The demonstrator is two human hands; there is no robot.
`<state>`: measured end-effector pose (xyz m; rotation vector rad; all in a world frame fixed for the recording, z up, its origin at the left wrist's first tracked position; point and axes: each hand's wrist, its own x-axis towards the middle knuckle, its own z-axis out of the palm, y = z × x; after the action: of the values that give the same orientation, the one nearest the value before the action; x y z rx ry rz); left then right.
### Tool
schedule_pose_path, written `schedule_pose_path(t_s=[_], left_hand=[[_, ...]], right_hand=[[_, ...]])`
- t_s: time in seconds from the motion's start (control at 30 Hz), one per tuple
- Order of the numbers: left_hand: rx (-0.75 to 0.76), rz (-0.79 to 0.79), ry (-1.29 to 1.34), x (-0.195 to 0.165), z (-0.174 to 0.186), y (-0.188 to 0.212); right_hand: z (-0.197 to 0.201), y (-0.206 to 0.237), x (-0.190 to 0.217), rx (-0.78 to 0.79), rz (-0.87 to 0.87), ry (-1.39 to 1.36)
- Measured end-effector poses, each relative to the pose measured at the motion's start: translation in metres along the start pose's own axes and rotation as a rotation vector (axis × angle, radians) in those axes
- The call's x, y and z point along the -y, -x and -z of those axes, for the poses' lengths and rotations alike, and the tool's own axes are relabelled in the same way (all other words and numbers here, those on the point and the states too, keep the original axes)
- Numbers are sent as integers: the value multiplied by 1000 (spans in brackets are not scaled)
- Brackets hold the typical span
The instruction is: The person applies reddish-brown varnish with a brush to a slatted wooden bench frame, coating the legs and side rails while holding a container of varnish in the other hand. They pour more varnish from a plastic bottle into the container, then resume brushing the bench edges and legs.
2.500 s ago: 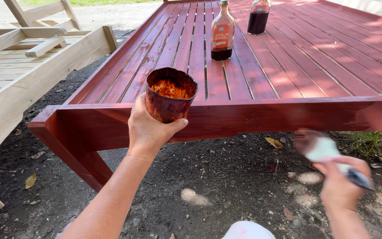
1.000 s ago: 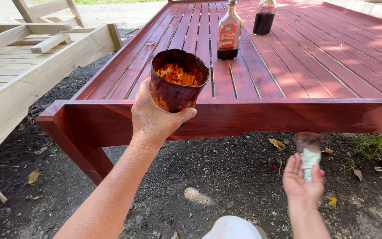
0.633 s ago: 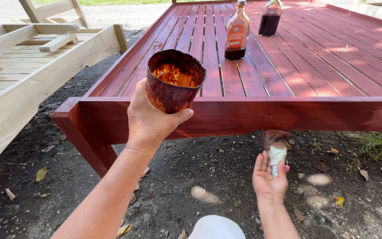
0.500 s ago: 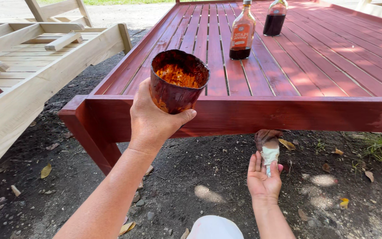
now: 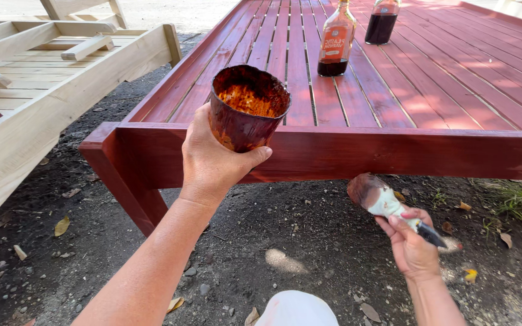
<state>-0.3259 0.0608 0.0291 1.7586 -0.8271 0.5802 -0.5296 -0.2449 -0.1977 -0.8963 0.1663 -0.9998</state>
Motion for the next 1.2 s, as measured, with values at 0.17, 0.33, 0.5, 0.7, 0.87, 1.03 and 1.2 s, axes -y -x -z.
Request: schedule_pose_path(t_s=[0.17, 0.33, 0.5, 0.7, 0.87, 1.03, 1.2], left_hand=[[62, 72, 42, -15, -12, -3], [73, 60, 24, -17, -10, -5], [82, 40, 45, -13, -14, -3], [115, 131, 29, -4, -18, -3], [107, 70, -42, 0, -28, -1], [78, 49, -7, 9, -21, -4], [42, 66, -25, 12, -20, -4]], right_hand=[[6, -6, 12, 85, -20, 270], [-4, 3, -13, -14, 81, 123], [-9, 2, -18, -134, 116, 69], [-9, 6, -19, -182, 33, -81], [-5, -8, -20, -273, -10, -163], [3, 2, -24, -311, -21, -326], [6, -1, -24, -245, -51, -278]])
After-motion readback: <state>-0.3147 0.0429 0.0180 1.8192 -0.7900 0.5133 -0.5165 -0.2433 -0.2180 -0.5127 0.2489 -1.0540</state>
